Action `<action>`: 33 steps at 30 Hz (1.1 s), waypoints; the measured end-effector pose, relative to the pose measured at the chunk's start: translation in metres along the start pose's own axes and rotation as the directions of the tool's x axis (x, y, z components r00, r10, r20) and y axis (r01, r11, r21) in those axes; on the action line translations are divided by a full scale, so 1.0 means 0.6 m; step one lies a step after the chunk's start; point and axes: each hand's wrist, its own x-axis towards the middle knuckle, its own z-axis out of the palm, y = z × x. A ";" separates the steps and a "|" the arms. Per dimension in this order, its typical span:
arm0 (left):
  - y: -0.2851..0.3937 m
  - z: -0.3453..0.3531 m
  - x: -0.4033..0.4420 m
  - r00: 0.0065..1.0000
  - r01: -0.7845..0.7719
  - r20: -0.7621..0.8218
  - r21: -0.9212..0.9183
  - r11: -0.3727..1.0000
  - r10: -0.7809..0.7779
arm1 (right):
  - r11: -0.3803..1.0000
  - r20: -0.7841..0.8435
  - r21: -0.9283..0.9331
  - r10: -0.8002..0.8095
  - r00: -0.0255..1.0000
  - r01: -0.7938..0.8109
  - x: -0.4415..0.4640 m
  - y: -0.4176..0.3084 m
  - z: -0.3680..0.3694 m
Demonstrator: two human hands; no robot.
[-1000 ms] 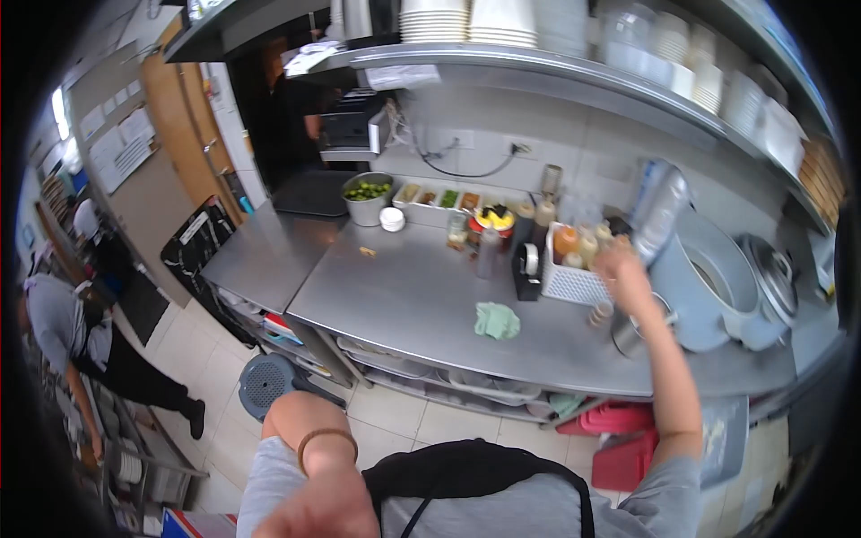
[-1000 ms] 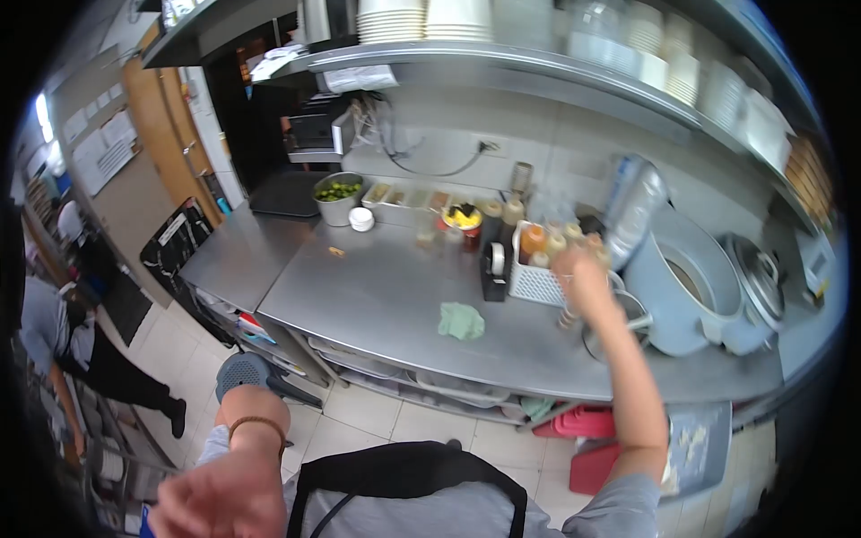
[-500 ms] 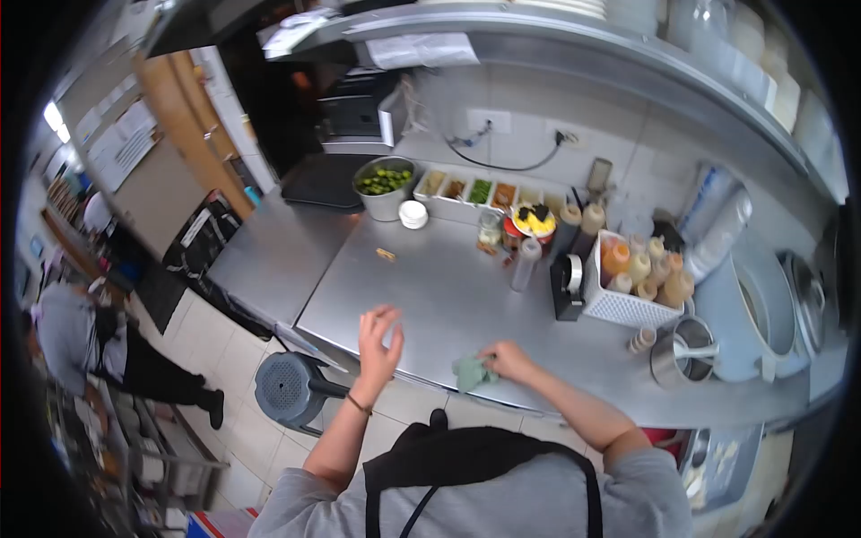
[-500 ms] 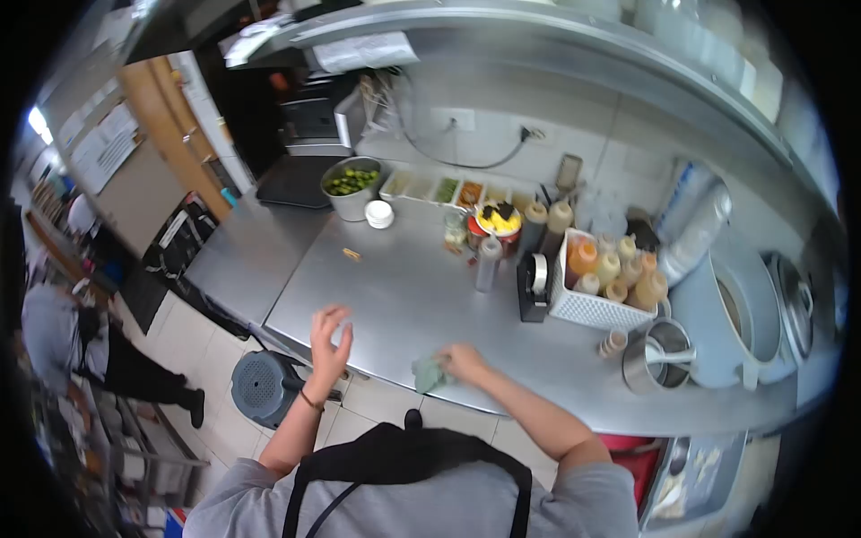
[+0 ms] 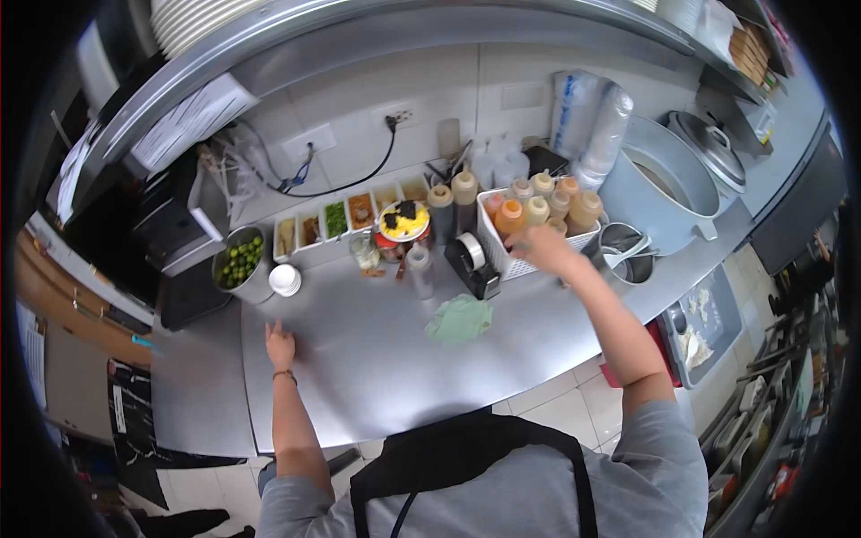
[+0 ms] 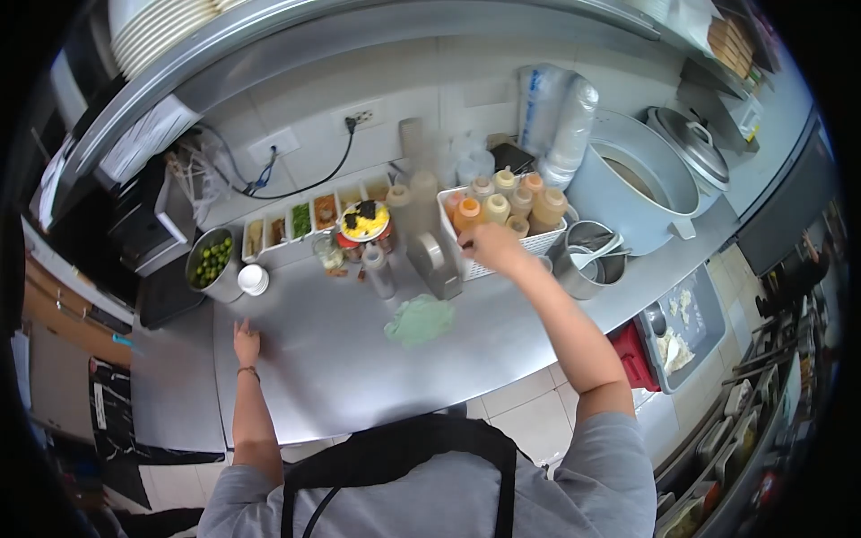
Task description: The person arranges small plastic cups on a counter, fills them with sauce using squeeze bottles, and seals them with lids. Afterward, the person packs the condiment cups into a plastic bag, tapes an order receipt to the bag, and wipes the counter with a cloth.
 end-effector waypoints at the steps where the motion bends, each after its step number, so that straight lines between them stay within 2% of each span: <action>1: -0.001 0.016 0.003 0.997 0.018 0.076 0.010 1.000 -0.019 | 1.000 -0.099 0.010 -0.006 0.995 0.007 0.013 0.035 -0.017; 2: 0.021 0.018 0.002 0.997 0.011 0.076 0.003 1.000 -0.012 | 1.000 -0.196 0.018 -0.016 0.981 0.020 0.027 0.061 -0.039; 3: 0.043 0.019 -0.007 0.998 0.046 0.038 -0.035 0.998 -0.044 | 1.000 -0.197 0.015 -0.014 0.980 0.018 0.047 0.082 -0.059; 5: 0.085 0.032 -0.028 0.996 0.084 0.002 -0.069 0.994 -0.084 | 0.998 -0.311 0.000 0.062 0.948 -0.065 0.083 0.104 -0.108; 7: 0.130 0.059 -0.035 0.993 -0.113 -0.022 -0.047 0.992 0.112 | 0.997 -0.293 -0.030 0.061 0.954 -0.073 0.149 0.144 -0.126; 8: 0.158 0.072 -0.040 0.994 -0.109 -0.029 -0.045 0.993 0.107 | 0.995 -0.274 -0.060 0.066 0.959 -0.086 0.187 0.165 -0.129; 9: 0.187 0.083 -0.047 0.985 -0.174 -0.002 -0.115 0.978 0.175 | 0.995 -0.275 -0.060 0.058 0.960 -0.078 0.230 0.184 -0.126; 10: 0.215 0.093 -0.050 0.970 -0.237 0.019 -0.186 0.954 0.244 | 0.980 -0.261 -0.165 0.065 0.963 -0.111 0.279 0.202 -0.117; 11: 0.239 0.098 -0.050 0.971 -0.233 0.012 -0.182 0.955 0.240 | 0.953 -0.248 -0.269 0.073 0.966 -0.141 0.323 0.221 -0.107; 13: 0.278 0.095 -0.045 0.942 -0.271 0.130 -0.251 0.929 0.310 | 0.947 -0.283 -0.285 0.067 0.957 -0.150 0.400 0.260 -0.092; 14: 0.291 0.083 -0.044 0.945 -0.267 0.125 -0.246 0.932 0.304 | 0.939 -0.313 -0.301 0.067 0.947 -0.166 0.430 0.275 -0.080; 16: 0.310 0.049 -0.045 0.965 -0.241 0.027 -0.311 0.919 0.262 | 0.964 -0.328 -0.240 0.028 0.944 -0.112 0.471 0.316 -0.060; 17: 0.310 0.030 -0.049 0.967 -0.234 0.023 -0.306 0.923 0.253 | 0.982 -0.338 -0.180 -0.001 0.941 -0.063 0.489 0.338 -0.048; 18: 0.304 0.009 -0.049 0.983 -0.124 0.082 -0.358 0.925 0.164 | 0.983 -0.337 -0.178 -0.010 0.942 -0.053 0.506 0.360 -0.037; 19: 0.296 -0.010 -0.054 0.986 -0.011 0.147 -0.403 0.915 0.076 | 0.993 -0.208 -0.116 -0.025 0.978 0.000 0.521 0.384 -0.024; 20: 0.285 -0.022 -0.064 0.993 0.006 0.104 -0.447 0.894 0.046 | 0.998 -0.078 -0.049 -0.049 0.996 0.046 0.526 0.380 -0.027; 21: 0.273 -0.033 -0.075 0.998 0.017 0.063 -0.492 0.870 0.016 | 1.000 0.058 0.017 -0.019 0.998 0.018 0.527 0.376 -0.029; 22: 0.258 -0.046 -0.087 0.998 0.019 0.059 -0.490 0.871 0.012 | 1.000 0.059 0.018 -0.025 0.998 0.024 0.519 0.369 -0.024; 24: 0.237 -0.068 -0.110 0.992 0.113 0.106 -0.442 0.890 -0.073 | 0.973 -0.011 0.220 0.079 0.997 -0.075 0.505 0.368 -0.012; 25: 0.234 -0.078 -0.119 0.991 0.116 0.106 -0.441 0.890 -0.076 | 0.973 -0.008 0.219 0.077 0.997 -0.074 0.512 0.376 -0.009; 27: 0.231 -0.090 -0.139 0.984 0.174 0.120 -0.451 0.875 -0.133 | 0.978 -0.127 0.196 -0.040 0.991 0.065 0.522 0.393 -0.002; 31: 0.240 -0.090 -0.156 0.963 0.252 0.218 -0.507 0.824 -0.160 | 0.957 -0.190 0.276 -0.040 0.981 0.092 0.515 0.407 -0.027; 33: 0.259 -0.086 -0.156 0.934 0.328 0.323 -0.611 0.720 -0.152 | 0.941 -0.228 0.319 -0.041 0.973 0.115 0.498 0.397 -0.052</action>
